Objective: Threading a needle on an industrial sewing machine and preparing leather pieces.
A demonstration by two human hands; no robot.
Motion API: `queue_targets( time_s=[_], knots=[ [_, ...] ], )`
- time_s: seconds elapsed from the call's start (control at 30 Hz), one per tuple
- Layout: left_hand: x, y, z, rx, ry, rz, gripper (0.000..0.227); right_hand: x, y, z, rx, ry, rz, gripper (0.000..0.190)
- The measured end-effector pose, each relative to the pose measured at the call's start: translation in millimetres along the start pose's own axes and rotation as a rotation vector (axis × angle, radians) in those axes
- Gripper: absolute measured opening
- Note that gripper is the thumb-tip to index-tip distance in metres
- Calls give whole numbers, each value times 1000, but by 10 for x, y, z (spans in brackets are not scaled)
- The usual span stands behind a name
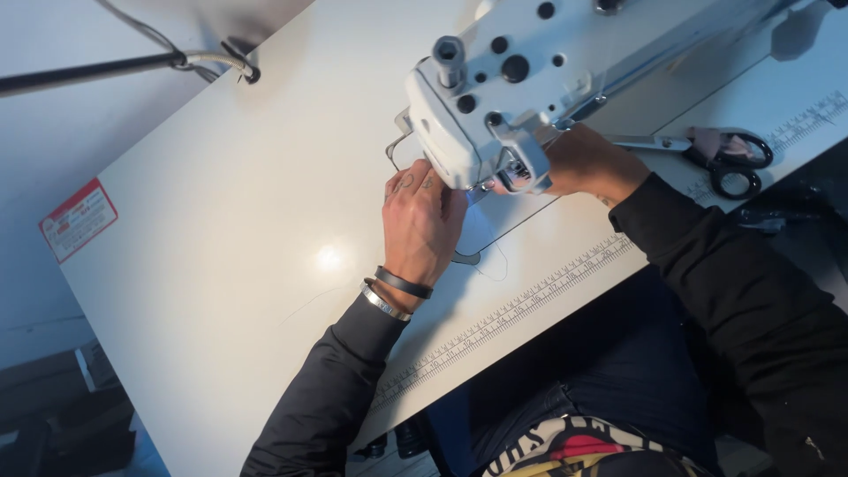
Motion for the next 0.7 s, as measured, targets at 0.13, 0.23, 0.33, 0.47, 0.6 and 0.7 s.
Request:
queue_targets(
  time_s=[0.13, 0.23, 0.33, 0.47, 0.6, 0.7],
  knots=[
    [-1, 58, -22, -7, 25, 19, 10, -28, -9, 64, 398, 108, -331, 58],
    [-2, 55, 9, -19, 21, 24, 10, -75, -118, -14, 610, 80, -357, 62],
    [5, 26, 28, -43, 18, 23, 10, -109, -356, -220, 707, 48, -309, 64],
    [2, 35, 31, -43, 13, 29, 10, -92, -617, -459, 721, 80, -392, 65],
    [7, 43, 38, -32, 16, 25, 11, -73, -854, -637, 515, 63, -215, 61],
    [-13, 32, 51, -43, 6, 22, 11, -145, -949, -706, 559, 67, -201, 63]
  ],
)
Point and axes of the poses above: each hand's wrist, its own x-axis towards the middle knuckle, its own z-axis out of the back of the hand, y = z × x, the point moved 5 cm from there along x, towards the middle knuckle, and after that the axes turned 7 degrees about -x, right-handed, at the moved point
